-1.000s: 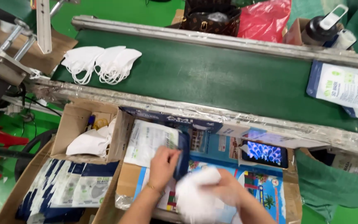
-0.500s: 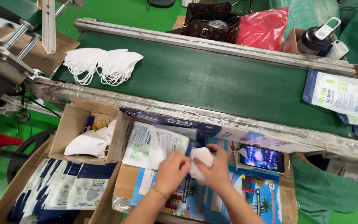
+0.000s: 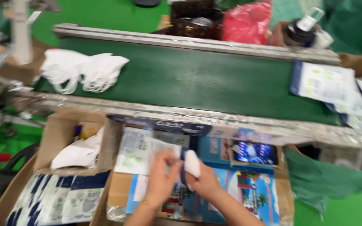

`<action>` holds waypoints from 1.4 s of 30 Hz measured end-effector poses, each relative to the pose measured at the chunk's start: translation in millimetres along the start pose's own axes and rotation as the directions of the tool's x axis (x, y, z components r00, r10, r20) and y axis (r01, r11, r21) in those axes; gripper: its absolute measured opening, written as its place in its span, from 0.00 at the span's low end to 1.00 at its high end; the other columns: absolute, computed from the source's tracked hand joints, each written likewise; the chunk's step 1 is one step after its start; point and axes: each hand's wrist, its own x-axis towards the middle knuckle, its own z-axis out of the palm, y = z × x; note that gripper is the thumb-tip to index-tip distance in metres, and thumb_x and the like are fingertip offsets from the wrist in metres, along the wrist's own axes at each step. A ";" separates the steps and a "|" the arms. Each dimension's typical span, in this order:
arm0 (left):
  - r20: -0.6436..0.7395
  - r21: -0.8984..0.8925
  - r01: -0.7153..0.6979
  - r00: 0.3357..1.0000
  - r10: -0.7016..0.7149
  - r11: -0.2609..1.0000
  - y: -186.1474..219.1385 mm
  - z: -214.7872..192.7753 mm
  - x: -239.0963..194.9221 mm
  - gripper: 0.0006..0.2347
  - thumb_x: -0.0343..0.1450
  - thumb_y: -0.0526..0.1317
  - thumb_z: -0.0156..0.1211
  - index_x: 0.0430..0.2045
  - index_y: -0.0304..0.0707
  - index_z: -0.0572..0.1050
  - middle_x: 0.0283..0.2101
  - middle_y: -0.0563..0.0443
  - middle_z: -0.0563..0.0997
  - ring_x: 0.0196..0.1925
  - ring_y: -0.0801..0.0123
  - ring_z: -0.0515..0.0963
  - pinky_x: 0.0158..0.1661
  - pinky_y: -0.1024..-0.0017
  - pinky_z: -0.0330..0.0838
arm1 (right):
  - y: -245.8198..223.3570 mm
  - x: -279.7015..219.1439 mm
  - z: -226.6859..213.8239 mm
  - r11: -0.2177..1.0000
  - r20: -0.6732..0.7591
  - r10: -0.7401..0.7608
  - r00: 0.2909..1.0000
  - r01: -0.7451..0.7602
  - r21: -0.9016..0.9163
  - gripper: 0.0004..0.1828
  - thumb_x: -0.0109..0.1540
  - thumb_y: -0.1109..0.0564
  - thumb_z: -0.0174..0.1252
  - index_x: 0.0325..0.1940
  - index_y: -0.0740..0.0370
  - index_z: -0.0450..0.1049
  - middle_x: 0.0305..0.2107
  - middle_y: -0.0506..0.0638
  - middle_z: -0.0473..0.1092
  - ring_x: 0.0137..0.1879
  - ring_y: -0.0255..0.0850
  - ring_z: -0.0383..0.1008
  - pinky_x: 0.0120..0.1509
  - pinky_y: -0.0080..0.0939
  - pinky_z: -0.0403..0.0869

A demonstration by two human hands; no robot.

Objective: Packing individual face masks into plastic bags on a conveyor belt.

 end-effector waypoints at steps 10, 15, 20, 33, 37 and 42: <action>0.012 0.303 -0.283 0.956 0.294 0.910 9.5 -21.0 17.7 0.03 0.70 0.39 0.62 0.29 0.43 0.81 0.40 0.57 0.84 0.60 0.60 0.76 0.70 0.49 0.47 | -8.3 -13.5 -29.4 0.931 0.421 0.021 0.907 -0.171 0.322 0.22 0.60 0.59 0.60 0.58 0.61 0.73 0.45 0.58 0.77 0.47 0.43 0.77 0.52 0.41 0.75; 0.098 0.322 -0.388 0.921 0.377 0.864 24.2 -8.0 3.1 0.02 0.67 0.37 0.60 0.25 0.44 0.80 0.39 0.57 0.84 0.60 0.60 0.75 0.70 0.48 0.45 | -1.8 -14.4 -26.3 0.961 0.499 -0.143 0.855 0.240 -0.137 0.12 0.59 0.58 0.62 0.47 0.59 0.80 0.45 0.58 0.77 0.49 0.52 0.78 0.54 0.45 0.75; -0.123 0.280 -0.315 0.925 0.359 0.907 7.6 -17.2 7.2 0.02 0.74 0.35 0.53 0.34 0.38 0.72 0.44 0.51 0.78 0.55 0.57 0.74 0.73 0.51 0.53 | -56.3 -10.3 -51.5 0.973 0.330 -0.213 0.919 0.229 -0.010 0.22 0.57 0.52 0.69 0.52 0.62 0.77 0.45 0.61 0.73 0.50 0.55 0.76 0.52 0.48 0.75; 0.400 0.348 -0.517 0.836 0.375 0.782 66.0 -28.9 -5.9 0.05 0.65 0.35 0.63 0.29 0.35 0.76 0.32 0.44 0.78 0.38 0.48 0.77 0.41 0.58 0.70 | -33.4 -15.0 -37.3 0.985 0.249 -0.171 0.953 0.158 0.073 0.07 0.62 0.62 0.61 0.43 0.63 0.79 0.37 0.53 0.77 0.42 0.46 0.80 0.47 0.41 0.76; 0.389 0.290 -0.559 0.810 0.439 0.777 66.9 -33.9 -10.1 0.06 0.64 0.36 0.64 0.25 0.35 0.74 0.30 0.46 0.76 0.38 0.50 0.77 0.45 0.57 0.71 | -62.3 -14.3 -45.2 0.952 0.245 -0.294 0.924 0.262 0.157 0.07 0.61 0.63 0.59 0.43 0.65 0.76 0.37 0.56 0.76 0.43 0.48 0.78 0.48 0.42 0.74; 0.428 0.279 -0.572 0.793 0.433 0.772 65.1 -29.8 -8.0 0.05 0.67 0.36 0.63 0.29 0.35 0.75 0.32 0.47 0.78 0.39 0.51 0.78 0.46 0.57 0.71 | -36.3 -14.9 -38.3 0.917 0.174 -0.394 0.902 0.374 0.139 0.07 0.60 0.62 0.61 0.41 0.66 0.75 0.39 0.57 0.75 0.43 0.48 0.77 0.45 0.43 0.73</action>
